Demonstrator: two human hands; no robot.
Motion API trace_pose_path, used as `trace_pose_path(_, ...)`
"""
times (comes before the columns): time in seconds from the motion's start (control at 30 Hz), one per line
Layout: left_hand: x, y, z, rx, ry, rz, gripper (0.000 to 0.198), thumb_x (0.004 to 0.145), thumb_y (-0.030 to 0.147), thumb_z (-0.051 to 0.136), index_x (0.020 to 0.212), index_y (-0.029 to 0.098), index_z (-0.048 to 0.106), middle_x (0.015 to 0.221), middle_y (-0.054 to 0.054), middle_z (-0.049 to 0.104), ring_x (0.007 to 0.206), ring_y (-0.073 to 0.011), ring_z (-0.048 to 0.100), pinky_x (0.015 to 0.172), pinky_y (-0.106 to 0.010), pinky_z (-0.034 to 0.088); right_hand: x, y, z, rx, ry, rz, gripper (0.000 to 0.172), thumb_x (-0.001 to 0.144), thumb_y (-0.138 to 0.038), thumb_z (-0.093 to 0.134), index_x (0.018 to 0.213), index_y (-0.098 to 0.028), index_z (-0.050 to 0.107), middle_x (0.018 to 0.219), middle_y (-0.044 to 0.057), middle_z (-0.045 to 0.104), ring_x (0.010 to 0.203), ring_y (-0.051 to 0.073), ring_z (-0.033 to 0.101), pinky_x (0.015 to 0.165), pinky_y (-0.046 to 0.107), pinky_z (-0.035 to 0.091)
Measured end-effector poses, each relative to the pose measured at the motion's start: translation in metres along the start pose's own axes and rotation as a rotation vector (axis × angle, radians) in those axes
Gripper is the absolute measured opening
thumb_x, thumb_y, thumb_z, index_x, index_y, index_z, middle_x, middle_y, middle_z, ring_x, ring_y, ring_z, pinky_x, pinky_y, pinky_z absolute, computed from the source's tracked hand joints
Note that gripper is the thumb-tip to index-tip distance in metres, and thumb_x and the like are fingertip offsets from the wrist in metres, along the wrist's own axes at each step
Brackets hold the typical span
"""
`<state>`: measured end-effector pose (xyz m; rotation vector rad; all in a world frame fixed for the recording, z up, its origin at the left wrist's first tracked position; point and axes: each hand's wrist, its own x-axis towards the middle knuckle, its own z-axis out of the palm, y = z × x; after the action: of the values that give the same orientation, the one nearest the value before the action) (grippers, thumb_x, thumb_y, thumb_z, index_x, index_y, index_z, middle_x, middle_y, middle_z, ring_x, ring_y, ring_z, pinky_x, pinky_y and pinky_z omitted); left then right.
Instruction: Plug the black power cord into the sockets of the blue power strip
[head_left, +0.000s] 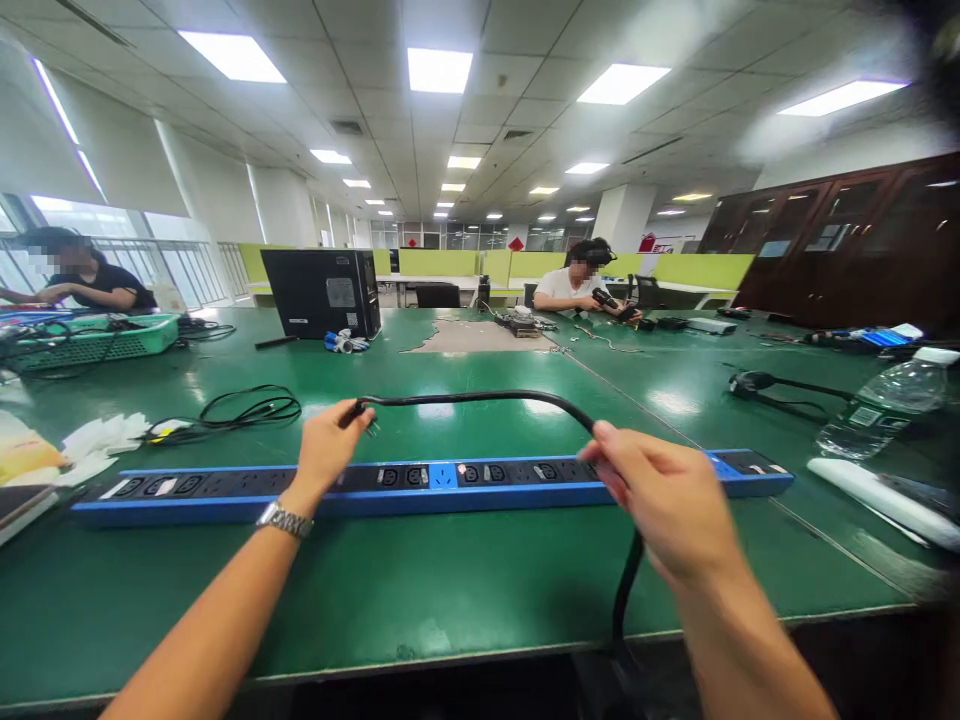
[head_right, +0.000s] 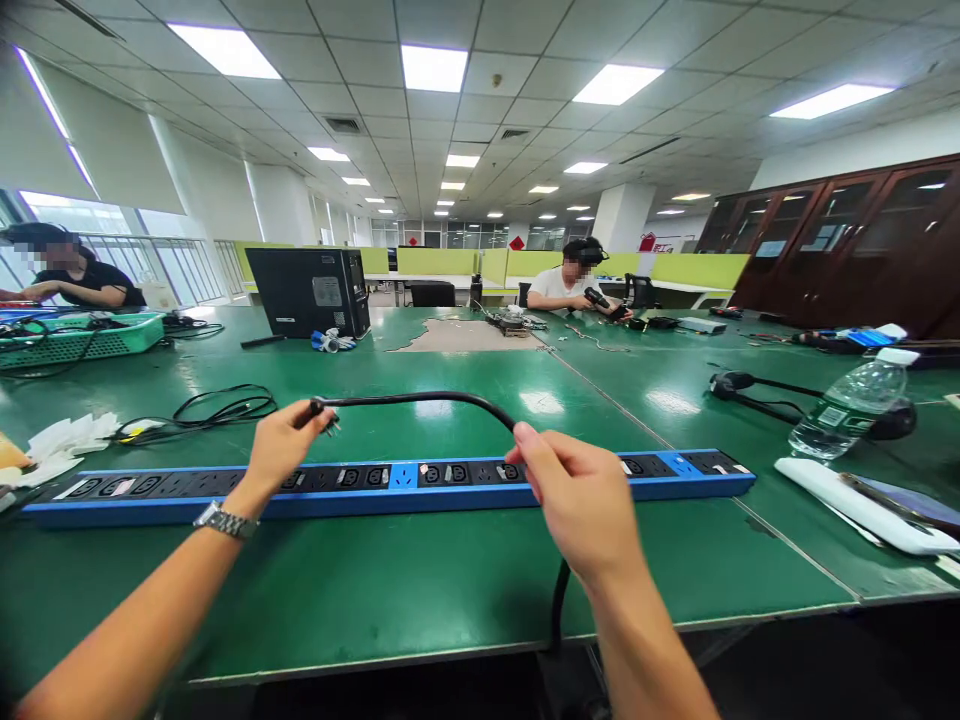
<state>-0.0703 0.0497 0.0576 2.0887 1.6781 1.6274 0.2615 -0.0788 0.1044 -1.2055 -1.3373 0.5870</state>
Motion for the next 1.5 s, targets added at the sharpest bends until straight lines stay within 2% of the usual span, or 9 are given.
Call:
trace_pose_path(0.07,-0.020,-0.014,0.009,-0.018,-0.059,-0.035,0.029,0.083,0.046,0.057,0.087,0.021,0.072,0.070,0.001,0.073,0.063,-0.0187,0.067,0.061,-0.030,0.054,0.003,0.009,0.021,0.009,-0.149,-0.043,0.055,0.082,-0.063,0.054,0.054,-0.018,0.064,0.046,-0.003,0.040,0.046,0.009,0.035,0.046,0.024,0.027)
trace_pose_path(0.13,-0.030,-0.023,0.011,-0.036,-0.059,-0.071,0.036,0.086,0.049,0.051,0.092,0.019,0.071,0.079,-0.003,0.075,0.071,-0.0208,0.070,0.066,-0.032,0.056,-0.005,0.025,0.044,-0.004,-0.535,-0.083,0.054,0.084,-0.060,0.052,0.053,-0.018,0.066,0.046,-0.002,0.046,0.047,0.010,0.041,0.048,0.025,0.032)
trace_pose_path(0.2,-0.035,-0.028,0.006,-0.051,-0.045,-0.103,0.042,0.088,0.051,0.047,0.102,0.018,0.069,0.090,-0.006,0.076,0.079,-0.0210,0.072,0.073,-0.032,0.057,-0.017,0.042,0.061,-0.032,-0.786,-0.117,0.038,0.078,-0.052,0.065,0.063,-0.019,0.073,0.055,0.000,0.057,0.055,0.012,0.050,0.055,0.026,0.038)
trace_pose_path(0.37,-0.045,-0.032,-0.012,-0.016,-0.056,-0.115,0.042,0.084,0.051,0.054,0.111,0.022,0.068,0.106,-0.004,0.074,0.092,-0.0215,0.070,0.084,-0.031,0.054,-0.004,0.074,0.063,0.041,-1.079,0.162,0.045,0.063,-0.045,0.078,0.099,-0.019,0.074,0.082,0.005,0.072,0.070,0.016,0.062,0.067,0.029,0.049)
trace_pose_path(0.43,-0.049,-0.031,-0.018,0.031,-0.062,-0.080,0.038,0.082,0.048,0.055,0.105,0.022,0.069,0.106,-0.003,0.074,0.096,-0.0216,0.068,0.086,-0.030,0.052,0.022,0.083,0.055,0.030,-0.997,0.180,0.045,0.072,-0.052,0.068,0.101,-0.017,0.071,0.084,0.007,0.073,0.071,0.017,0.064,0.065,0.030,0.050)
trace_pose_path(0.57,-0.051,-0.029,-0.024,0.093,-0.043,-0.048,0.028,0.079,0.039,0.055,0.095,0.020,0.068,0.091,-0.002,0.074,0.082,-0.0189,0.068,0.077,-0.028,0.053,0.071,0.107,0.041,-0.306,-0.228,-0.006,0.050,0.080,-0.060,0.049,0.085,-0.016,0.071,0.077,0.009,0.072,0.070,0.020,0.066,0.067,0.033,0.050)
trace_pose_path(0.7,-0.050,-0.024,-0.024,0.104,-0.109,0.043,0.026,0.077,0.037,0.054,0.091,0.020,0.068,0.090,-0.003,0.072,0.082,-0.0188,0.066,0.073,-0.027,0.053,0.081,0.133,0.037,-0.503,0.072,-0.026,0.043,0.081,-0.053,0.047,0.083,-0.017,0.070,0.090,0.013,0.073,0.087,0.027,0.065,0.079,0.039,0.046)
trace_pose_path(1.17,-0.059,-0.017,-0.012,0.293,-0.247,0.180,0.022,0.084,0.035,0.052,0.094,0.024,0.068,0.085,-0.001,0.057,0.070,-0.0142,0.058,0.063,-0.024,0.046,0.062,0.144,0.042,-0.804,0.029,-0.054,0.031,0.087,-0.042,0.047,0.087,-0.025,0.073,0.092,0.004,0.074,0.086,0.022,0.065,0.066,0.029,0.040)
trace_pose_path(1.5,-0.061,-0.027,-0.005,0.267,-0.329,0.199,0.028,0.083,0.040,0.056,0.104,0.023,0.066,0.102,-0.006,0.072,0.093,-0.0233,0.066,0.085,-0.035,0.051,0.061,0.141,0.040,-0.810,0.015,-0.032,0.032,0.087,-0.045,0.047,0.083,-0.026,0.074,0.083,0.002,0.075,0.078,0.021,0.065,0.060,0.028,0.036)
